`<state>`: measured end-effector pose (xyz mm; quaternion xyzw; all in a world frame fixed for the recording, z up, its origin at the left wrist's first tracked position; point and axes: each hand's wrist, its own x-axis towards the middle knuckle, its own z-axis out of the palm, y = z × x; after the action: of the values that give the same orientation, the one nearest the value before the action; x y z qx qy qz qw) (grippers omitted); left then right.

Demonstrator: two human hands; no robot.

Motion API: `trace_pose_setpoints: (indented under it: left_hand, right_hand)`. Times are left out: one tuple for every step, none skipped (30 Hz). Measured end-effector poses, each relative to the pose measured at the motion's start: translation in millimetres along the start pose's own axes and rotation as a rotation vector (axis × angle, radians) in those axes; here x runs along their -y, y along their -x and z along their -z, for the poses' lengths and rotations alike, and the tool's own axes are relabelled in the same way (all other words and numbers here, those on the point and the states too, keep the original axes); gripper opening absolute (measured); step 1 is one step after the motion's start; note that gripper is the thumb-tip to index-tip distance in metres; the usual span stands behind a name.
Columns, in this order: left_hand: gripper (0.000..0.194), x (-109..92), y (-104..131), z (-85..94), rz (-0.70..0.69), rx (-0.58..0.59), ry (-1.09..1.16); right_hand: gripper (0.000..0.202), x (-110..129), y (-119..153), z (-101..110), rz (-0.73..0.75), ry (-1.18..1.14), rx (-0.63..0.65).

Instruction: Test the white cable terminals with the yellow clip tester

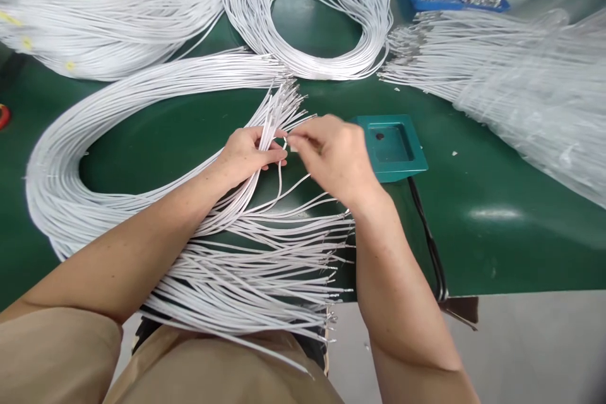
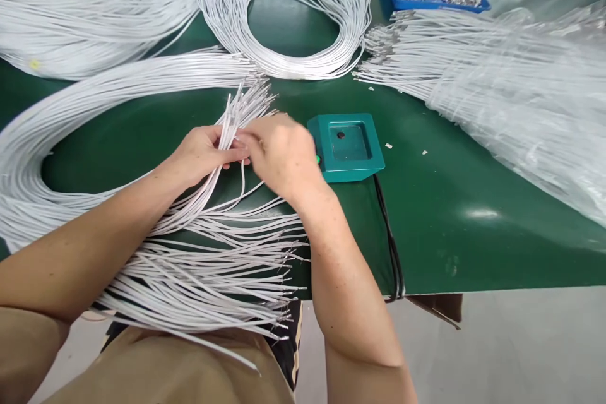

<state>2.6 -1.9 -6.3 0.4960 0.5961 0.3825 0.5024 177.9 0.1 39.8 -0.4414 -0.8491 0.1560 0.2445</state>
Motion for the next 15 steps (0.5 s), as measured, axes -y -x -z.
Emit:
trace_pose_setpoints:
  left_hand:
    - [0.047,-0.2,-0.3,1.5,-0.015,-0.018,0.029]
    - [0.049,-0.6,-0.5,2.9,-0.025,-0.038,0.054]
    - [0.050,-1.3,-0.8,4.0,-0.025,-0.051,0.073]
    - [0.049,-1.9,-1.0,4.8,-0.014,-0.055,0.088]
    - [0.047,-2.4,-1.2,5.5,0.001,-0.050,0.100]
    - [0.042,-2.8,-1.3,5.9,0.014,-0.039,0.113]
    - [0.038,-2.9,-1.4,6.3,0.022,-0.022,0.130]
    - [0.035,-2.8,-1.4,6.6,0.025,-0.004,0.149]
    - [0.033,-2.6,-1.3,6.9,0.023,0.016,0.165]
    - [0.032,-2.5,-1.2,7.1,0.017,0.032,0.178]
    - [0.032,-2.6,-1.0,7.4,0.011,0.045,0.190]
    - [0.031,-2.8,-0.7,7.6,0.010,0.052,0.202]
    - [0.031,-3.2,-0.3,7.7,0.013,0.053,0.214]
    - [0.031,-3.7,0.2,7.7,0.022,0.052,0.225]
    - [0.032,-4.2,0.7,7.7,0.034,0.053,0.235]
  right_hand:
    - [0.026,5.9,0.8,-2.1,0.056,-0.047,0.087]
    - [0.025,11.4,1.8,-4.8,0.108,-0.081,0.177]
    - [0.024,16.3,2.8,-7.9,0.147,-0.095,0.260]
    - [0.023,20.5,3.8,-11.3,0.172,-0.089,0.327]
    - [0.022,24.0,4.7,-15.0,0.180,-0.064,0.378]
    - [0.021,26.7,5.5,-18.6,0.181,-0.026,0.414]
    - [0.020,28.8,6.2,-22.0,0.177,0.018,0.438]
    - [0.019,30.5,6.9,-25.0,0.174,0.060,0.454]
    - [0.018,31.9,7.6,-27.5,0.169,0.090,0.471]
    - [0.017,33.3,8.5,-29.1,0.158,0.106,0.491]
    - [0.017,34.6,9.6,-29.9,0.141,0.107,0.513]
    - [0.016,35.9,11.0,-29.8,0.122,0.097,0.539]
    - [0.016,36.8,12.4,-28.8,0.105,0.081,0.568]
    - [0.017,37.1,13.8,-27.1,0.100,0.051,0.605]
    - [0.019,36.6,14.8,-24.9,0.102,0.007,0.648]
